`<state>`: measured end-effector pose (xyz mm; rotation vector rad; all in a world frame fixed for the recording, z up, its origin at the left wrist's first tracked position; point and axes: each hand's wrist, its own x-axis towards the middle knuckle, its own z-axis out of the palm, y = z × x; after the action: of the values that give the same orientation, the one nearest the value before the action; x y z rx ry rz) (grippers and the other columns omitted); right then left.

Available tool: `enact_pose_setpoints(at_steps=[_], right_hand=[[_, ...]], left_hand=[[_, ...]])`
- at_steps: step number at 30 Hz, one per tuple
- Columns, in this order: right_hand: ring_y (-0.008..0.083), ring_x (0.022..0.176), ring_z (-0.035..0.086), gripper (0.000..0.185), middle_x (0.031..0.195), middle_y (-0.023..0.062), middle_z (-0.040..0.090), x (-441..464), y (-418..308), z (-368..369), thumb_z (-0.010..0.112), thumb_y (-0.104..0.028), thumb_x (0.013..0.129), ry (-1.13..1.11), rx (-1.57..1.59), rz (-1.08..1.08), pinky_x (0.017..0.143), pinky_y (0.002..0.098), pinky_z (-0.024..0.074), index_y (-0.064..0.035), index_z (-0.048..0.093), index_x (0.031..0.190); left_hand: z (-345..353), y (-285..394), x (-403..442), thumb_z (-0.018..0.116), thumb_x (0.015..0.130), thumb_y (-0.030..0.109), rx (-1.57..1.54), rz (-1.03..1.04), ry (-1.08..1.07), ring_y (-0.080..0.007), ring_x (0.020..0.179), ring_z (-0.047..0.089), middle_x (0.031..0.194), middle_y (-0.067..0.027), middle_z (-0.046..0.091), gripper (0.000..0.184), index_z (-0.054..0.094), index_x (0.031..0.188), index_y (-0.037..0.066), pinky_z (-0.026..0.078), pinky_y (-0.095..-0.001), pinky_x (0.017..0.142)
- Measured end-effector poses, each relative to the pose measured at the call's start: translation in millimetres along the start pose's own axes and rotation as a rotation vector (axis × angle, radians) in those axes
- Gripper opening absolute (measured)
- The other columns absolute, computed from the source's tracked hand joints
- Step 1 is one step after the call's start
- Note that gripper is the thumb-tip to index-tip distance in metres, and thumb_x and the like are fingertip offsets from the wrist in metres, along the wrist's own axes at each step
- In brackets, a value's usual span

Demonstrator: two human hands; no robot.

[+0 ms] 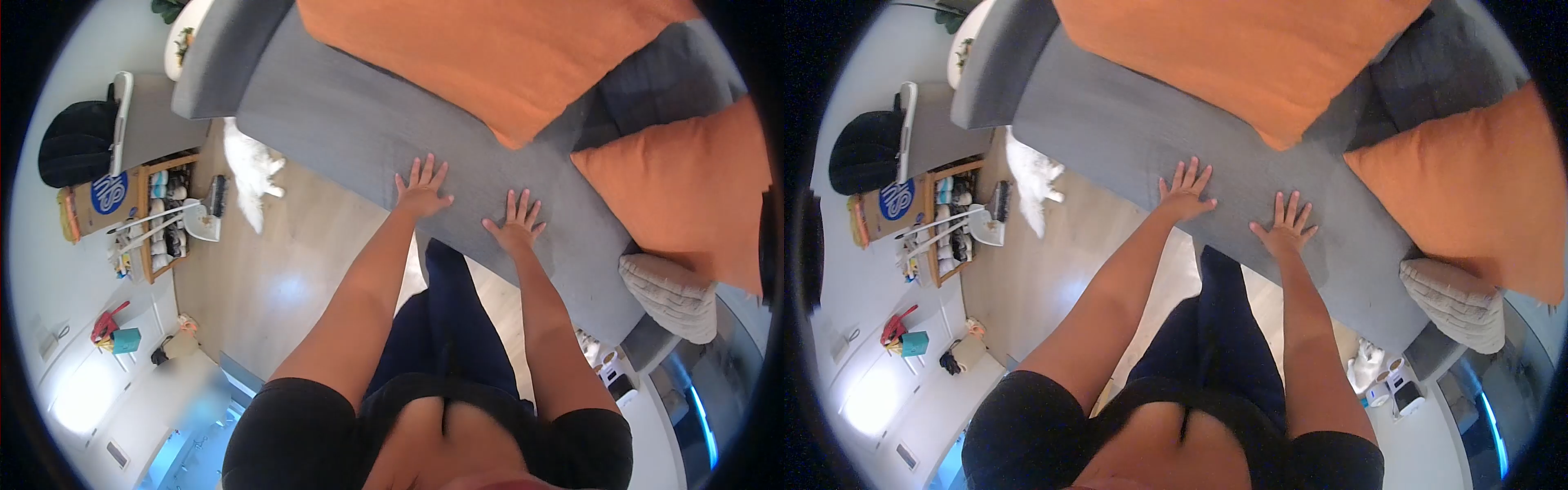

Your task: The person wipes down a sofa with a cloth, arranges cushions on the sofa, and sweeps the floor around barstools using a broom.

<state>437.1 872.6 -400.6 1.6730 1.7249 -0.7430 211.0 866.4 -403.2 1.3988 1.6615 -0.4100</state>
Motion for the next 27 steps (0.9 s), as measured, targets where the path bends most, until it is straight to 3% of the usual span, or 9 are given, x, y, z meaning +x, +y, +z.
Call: enact_pose_setpoints(at_steps=[1,4,6,7,9,13,15,19,27], right_hand=[[0.0341,0.137,-0.007,0.093,0.15,0.0027,-0.012,-4,-1,-11,0.051,-0.064,0.075,0.015,0.009,-0.011,0.102,0.0645,0.0034,-0.0285,0.0,0.144],[0.0322,0.135,0.017,0.076,0.15,0.0082,0.009,-5,7,-30,0.058,-0.048,0.079,0.079,-0.037,-0.063,0.106,0.0535,0.0176,-0.0245,0.021,0.142],[0.0297,0.119,0.044,0.044,0.135,0.012,0.039,1,13,-44,0.058,-0.033,0.082,0.03,0.207,-0.201,0.097,0.0425,0.0361,-0.016,0.05,0.122],[0.0297,0.119,0.044,0.044,0.135,0.012,0.039,-4,7,-66,0.058,-0.033,0.082,0.05,0.208,-0.202,0.097,0.0425,0.0361,-0.016,0.05,0.122],[0.0292,0.102,0.055,0.022,0.111,0.0124,0.056,-24,-13,-105,0.053,-0.025,0.086,0.105,0.441,-0.341,0.083,0.0391,0.0441,-0.008,0.058,0.097],[0.0305,0.095,0.056,0.023,0.1,0.0145,0.056,-28,-55,-158,0.048,-0.027,0.089,0.395,0.606,-0.564,0.078,0.0388,0.044,-0.0066,0.057,0.093],[0.0305,0.093,0.056,0.025,0.097,0.0152,0.056,-66,-83,-228,0.048,-0.029,0.089,0.505,0.658,-0.585,0.077,0.0383,0.0441,-0.0065,0.058,0.093],[0.0285,0.084,0.055,0.022,0.089,0.0127,0.052,-98,-114,-354,0.053,-0.027,0.087,0.849,0.637,-0.762,0.07,0.0364,0.0438,-0.0069,0.06,0.096],[0.0253,0.095,0.053,0.022,0.104,0.0103,0.049,-102,-140,-517,0.059,-0.02,0.082,1.238,0.848,-0.529,0.082,0.0345,0.0443,-0.0077,0.061,0.1]], left_hand=[[-17,-2,-8,0.044,0.082,0.057,0.009,-0.005,0.018,-0.0282,0.138,-0.008,0.15,-0.0044,-0.008,0.078,0.005,0.144,0.029,0.002,-0.0607,0.105],[-51,-15,-30,0.055,0.079,0.048,-0.052,-0.016,0.215,-0.0272,0.138,0.005,0.15,-0.0047,0.005,0.076,0.016,0.142,0.029,0.012,-0.0575,0.105],[-77,-34,-49,0.061,0.078,0.034,-0.047,0.035,0.327,-0.0305,0.132,0.025,0.142,-0.0113,0.03,0.059,0.041,0.133,0.021,0.023,-0.0488,0.105],[-86,-48,-50,0.061,0.078,0.034,-0.044,0.044,0.344,-0.0305,0.132,0.025,0.142,-0.0113,0.03,0.059,0.041,0.133,0.021,0.023,-0.0488,0.105],[-101,-76,-52,0.065,0.076,0.025,-0.073,0.165,0.474,-0.0294,0.116,0.047,0.124,-0.0124,0.052,0.039,0.058,0.114,0.016,0.037,-0.0407,0.096],[-178,-59,-73,0.065,0.077,0.023,-0.257,0.122,0.442,-0.0267,0.096,0.059,0.103,-0.0122,0.062,0.028,0.063,0.102,0.01,0.046,-0.0346,0.081],[-225,-37,-97,0.065,0.078,0.023,-0.285,0.155,0.647,-0.023,0.081,0.062,0.091,-0.0098,0.062,0.023,0.063,0.096,0.008,0.048,-0.0336,0.069],[-324,-9,-88,0.063,0.081,0.022,-0.272,0.363,0.875,-0.0223,0.078,0.06,0.086,-0.0089,0.061,0.022,0.062,0.097,0.007,0.047,-0.0326,0.068],[-532,53,-106,0.06,0.082,0.015,-0.43,0.857,1.143,-0.0218,0.082,0.058,0.093,-0.0083,0.056,0.02,0.059,0.099,0.006,0.047,-0.0335,0.072]])
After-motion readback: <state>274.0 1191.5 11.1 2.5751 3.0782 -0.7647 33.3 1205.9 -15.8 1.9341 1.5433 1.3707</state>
